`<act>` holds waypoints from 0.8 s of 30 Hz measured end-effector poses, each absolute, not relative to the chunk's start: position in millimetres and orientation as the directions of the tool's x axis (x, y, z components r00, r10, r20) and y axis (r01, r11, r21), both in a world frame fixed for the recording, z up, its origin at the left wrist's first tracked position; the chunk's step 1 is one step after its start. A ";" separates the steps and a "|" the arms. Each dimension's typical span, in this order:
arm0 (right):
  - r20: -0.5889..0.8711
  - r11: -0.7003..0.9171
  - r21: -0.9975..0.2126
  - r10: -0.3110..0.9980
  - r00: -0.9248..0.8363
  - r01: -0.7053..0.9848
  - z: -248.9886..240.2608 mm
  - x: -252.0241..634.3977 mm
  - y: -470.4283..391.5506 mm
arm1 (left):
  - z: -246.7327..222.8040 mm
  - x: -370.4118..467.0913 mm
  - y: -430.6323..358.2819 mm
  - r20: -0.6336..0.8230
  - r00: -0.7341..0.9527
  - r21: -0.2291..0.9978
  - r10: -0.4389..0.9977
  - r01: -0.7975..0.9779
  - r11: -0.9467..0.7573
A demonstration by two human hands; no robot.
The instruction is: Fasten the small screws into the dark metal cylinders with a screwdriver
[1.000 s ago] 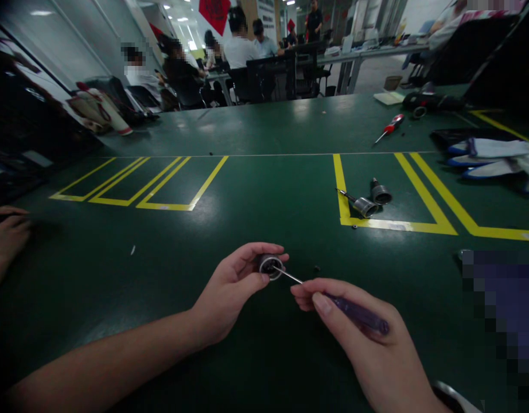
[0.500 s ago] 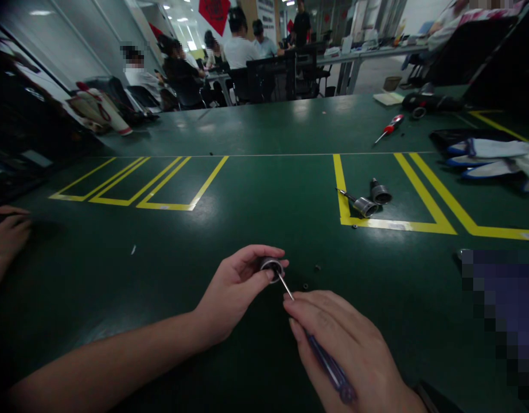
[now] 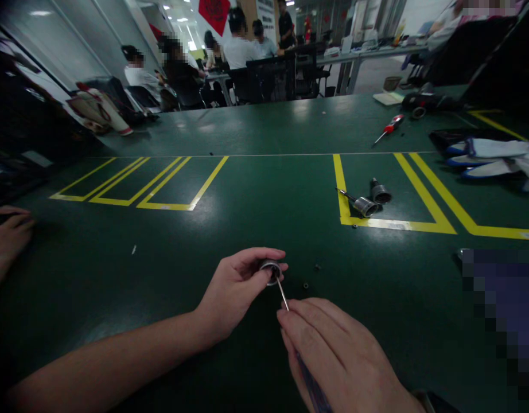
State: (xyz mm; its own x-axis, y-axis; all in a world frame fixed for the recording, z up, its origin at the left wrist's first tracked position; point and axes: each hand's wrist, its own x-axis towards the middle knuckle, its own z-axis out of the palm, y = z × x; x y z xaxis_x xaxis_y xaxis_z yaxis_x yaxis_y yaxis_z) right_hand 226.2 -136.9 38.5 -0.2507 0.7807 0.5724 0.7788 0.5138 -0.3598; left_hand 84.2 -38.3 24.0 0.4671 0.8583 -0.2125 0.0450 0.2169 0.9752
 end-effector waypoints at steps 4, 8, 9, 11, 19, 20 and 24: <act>0.576 0.519 -0.309 0.769 -0.278 0.797 35.9 225.6 -136.5 | 21.5 84.3 -38.3 -0.207 0.465 0.976 0.861 0.043 0.212; 0.567 0.488 -0.418 0.799 -0.200 0.766 34.8 226.7 -140.4 | 20.0 83.4 -36.9 -0.212 0.470 0.975 0.857 0.046 0.216; 0.559 0.454 -0.485 0.818 -0.134 0.747 34.3 228.2 -141.9 | 19.9 83.0 -36.3 -0.214 0.475 0.975 0.853 0.052 0.216; 0.497 0.335 -0.653 0.866 0.051 0.680 32.5 233.5 -143.2 | 20.7 82.3 -34.8 -0.215 0.486 0.976 0.847 0.068 0.209; -0.050 0.007 -0.994 0.868 0.494 -0.112 17.0 261.3 -121.4 | 29.5 78.6 -31.1 -0.221 0.511 0.965 0.831 -0.007 0.262; -0.082 -0.016 -0.991 0.858 0.507 -0.134 16.1 262.3 -119.6 | 29.6 78.0 -31.0 -0.228 0.522 0.963 0.822 -0.001 0.268; -0.092 -0.059 -0.995 0.864 0.494 -0.082 12.6 263.4 -118.6 | 28.6 76.5 -30.7 -0.237 0.577 0.955 0.782 -0.009 0.296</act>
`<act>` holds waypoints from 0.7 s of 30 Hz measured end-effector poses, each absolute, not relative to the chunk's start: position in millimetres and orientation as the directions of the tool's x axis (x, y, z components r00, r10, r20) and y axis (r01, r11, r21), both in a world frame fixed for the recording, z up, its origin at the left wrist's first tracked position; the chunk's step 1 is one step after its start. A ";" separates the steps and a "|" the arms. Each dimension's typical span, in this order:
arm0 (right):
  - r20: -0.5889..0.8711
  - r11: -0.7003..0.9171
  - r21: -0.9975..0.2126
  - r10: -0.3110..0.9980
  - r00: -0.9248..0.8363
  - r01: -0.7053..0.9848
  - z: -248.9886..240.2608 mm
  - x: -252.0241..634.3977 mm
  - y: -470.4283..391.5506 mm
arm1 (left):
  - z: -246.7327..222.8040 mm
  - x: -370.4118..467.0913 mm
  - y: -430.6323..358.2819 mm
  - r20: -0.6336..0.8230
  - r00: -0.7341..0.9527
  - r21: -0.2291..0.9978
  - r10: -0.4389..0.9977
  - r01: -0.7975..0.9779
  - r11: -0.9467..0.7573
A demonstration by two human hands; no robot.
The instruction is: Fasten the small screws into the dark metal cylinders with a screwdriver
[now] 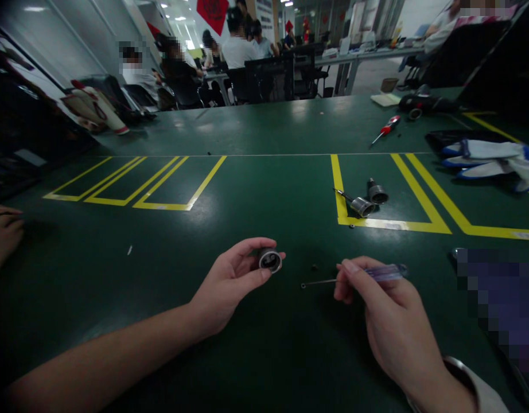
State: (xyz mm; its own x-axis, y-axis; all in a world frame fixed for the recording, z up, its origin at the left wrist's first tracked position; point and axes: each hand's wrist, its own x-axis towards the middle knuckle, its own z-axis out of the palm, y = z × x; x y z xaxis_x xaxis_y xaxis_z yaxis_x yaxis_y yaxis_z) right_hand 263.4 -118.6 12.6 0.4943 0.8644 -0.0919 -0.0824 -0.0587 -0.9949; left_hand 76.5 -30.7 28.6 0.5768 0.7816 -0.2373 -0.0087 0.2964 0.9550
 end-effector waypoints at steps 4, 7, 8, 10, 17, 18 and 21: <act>-0.021 -0.076 -0.991 0.902 0.431 0.111 5.6 267.1 -123.7 | 29.8 76.9 -30.6 -0.250 0.568 0.945 0.784 -0.032 0.325; 0.031 -0.093 -0.952 0.918 0.396 0.292 4.7 269.1 -127.1 | 30.2 77.3 -30.7 -0.256 0.550 0.941 0.795 -0.048 0.336; 0.054 -0.093 -0.930 0.924 0.380 0.356 6.4 268.7 -127.7 | 30.0 77.4 -30.7 -0.250 0.551 0.942 0.796 -0.054 0.332; 0.122 -0.056 -0.872 0.937 0.328 0.486 12.0 266.1 -128.2 | 29.5 77.8 -30.8 -0.235 0.554 0.946 0.799 -0.060 0.320; 0.348 0.254 -0.698 0.937 0.007 0.669 21.8 251.6 -132.5 | 27.7 79.1 -29.5 -0.213 0.539 0.948 0.815 -0.088 0.306; 0.357 0.272 -0.700 0.934 -0.006 0.661 21.3 251.0 -134.0 | 27.3 78.9 -29.3 -0.210 0.535 0.949 0.818 -0.091 0.303; 0.430 0.331 -0.699 0.903 0.002 0.634 23.2 251.3 -139.1 | 26.2 77.8 -29.2 -0.205 0.527 0.953 0.825 -0.085 0.291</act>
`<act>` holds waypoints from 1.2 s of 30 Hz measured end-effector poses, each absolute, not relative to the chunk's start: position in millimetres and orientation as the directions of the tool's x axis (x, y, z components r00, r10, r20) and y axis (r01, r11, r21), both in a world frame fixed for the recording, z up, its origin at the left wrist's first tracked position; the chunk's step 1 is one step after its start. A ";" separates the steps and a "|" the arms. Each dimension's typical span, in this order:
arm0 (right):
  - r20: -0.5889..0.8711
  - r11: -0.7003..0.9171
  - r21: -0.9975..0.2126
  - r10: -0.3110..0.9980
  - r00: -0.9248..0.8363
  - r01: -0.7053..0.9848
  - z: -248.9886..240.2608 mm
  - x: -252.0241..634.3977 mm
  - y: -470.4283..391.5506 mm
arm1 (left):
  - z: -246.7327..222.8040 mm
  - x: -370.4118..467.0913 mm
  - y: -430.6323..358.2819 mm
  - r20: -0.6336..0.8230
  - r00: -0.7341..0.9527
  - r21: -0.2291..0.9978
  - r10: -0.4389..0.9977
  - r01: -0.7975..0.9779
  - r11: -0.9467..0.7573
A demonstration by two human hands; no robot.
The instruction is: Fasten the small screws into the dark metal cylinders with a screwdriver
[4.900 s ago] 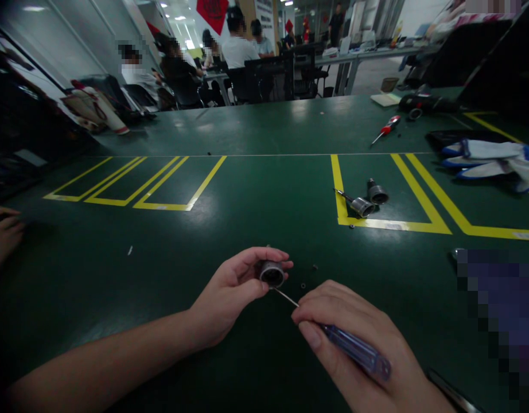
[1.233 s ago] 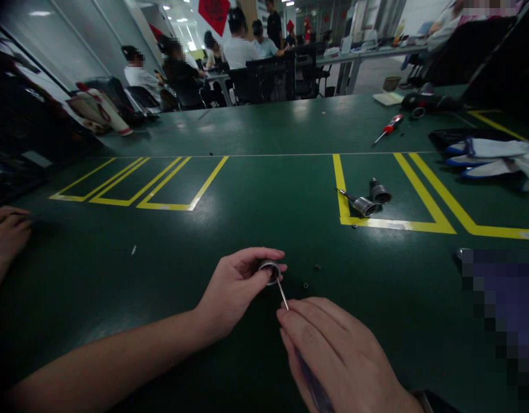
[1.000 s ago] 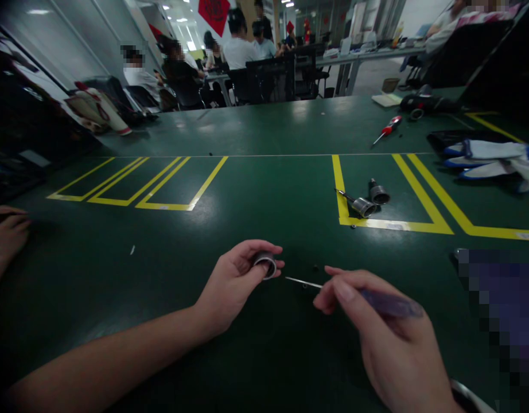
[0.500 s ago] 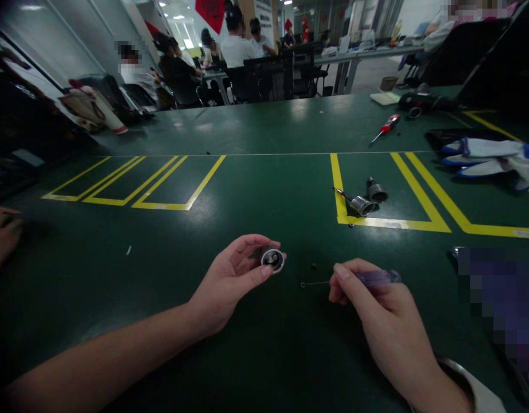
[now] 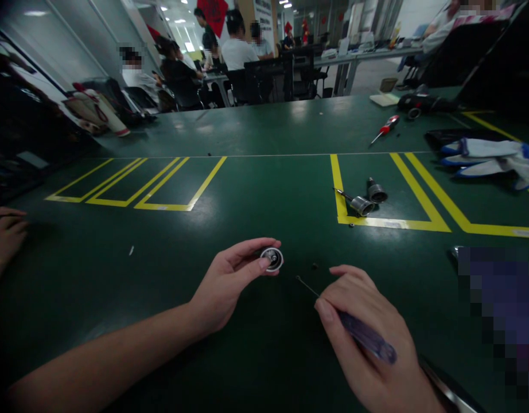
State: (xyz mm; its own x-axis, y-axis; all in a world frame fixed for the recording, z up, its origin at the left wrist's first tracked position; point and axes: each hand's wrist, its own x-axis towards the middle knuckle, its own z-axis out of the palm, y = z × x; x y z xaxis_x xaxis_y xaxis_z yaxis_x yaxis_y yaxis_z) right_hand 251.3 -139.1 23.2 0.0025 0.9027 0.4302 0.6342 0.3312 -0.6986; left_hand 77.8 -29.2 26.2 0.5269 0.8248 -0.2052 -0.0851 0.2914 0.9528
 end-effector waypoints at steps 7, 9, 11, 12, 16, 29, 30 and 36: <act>0.581 0.462 -0.566 0.811 -0.068 0.682 34.1 247.3 -146.3 | 25.3 77.6 -33.8 -0.194 0.532 0.969 0.824 -0.024 0.244; 0.553 0.434 -0.567 0.830 -0.066 0.700 31.3 244.7 -146.8 | 26.2 78.5 -35.7 -0.195 0.527 0.971 0.827 -0.012 0.237; 0.527 0.410 -0.572 0.848 -0.065 0.711 27.1 243.4 -147.0 | 27.4 79.4 -37.3 -0.205 0.526 0.971 0.826 0.004 0.238; 0.516 0.402 -0.573 0.854 -0.067 0.714 25.0 243.2 -147.1 | 27.9 79.9 -37.9 -0.209 0.526 0.971 0.825 0.013 0.238; 0.496 0.393 -0.562 0.864 -0.084 0.728 19.2 244.0 -146.6 | 29.2 80.7 -39.1 -0.209 0.534 0.974 0.819 0.042 0.220; 0.580 0.515 -0.429 0.787 -0.211 0.742 32.6 239.2 -140.3 | 32.5 81.8 -40.1 -0.026 0.544 0.983 0.838 0.165 -0.077; 0.582 0.516 -0.427 0.786 -0.211 0.743 33.4 238.5 -139.6 | 31.8 81.7 -39.9 -0.009 0.545 0.980 0.838 0.170 -0.099; 0.622 0.547 -0.370 0.747 -0.237 0.751 39.1 233.5 -135.3 | 29.1 80.5 -39.2 0.034 0.547 0.967 0.837 0.193 -0.166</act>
State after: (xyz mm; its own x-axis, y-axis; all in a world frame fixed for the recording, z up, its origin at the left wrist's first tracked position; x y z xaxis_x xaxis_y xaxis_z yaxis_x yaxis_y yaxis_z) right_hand 233.5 -135.3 39.1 -0.2372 0.7465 0.6216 0.7513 0.5466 -0.3697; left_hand 80.5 -39.2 29.1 0.5465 0.8367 0.0343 0.1932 -0.1659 0.9670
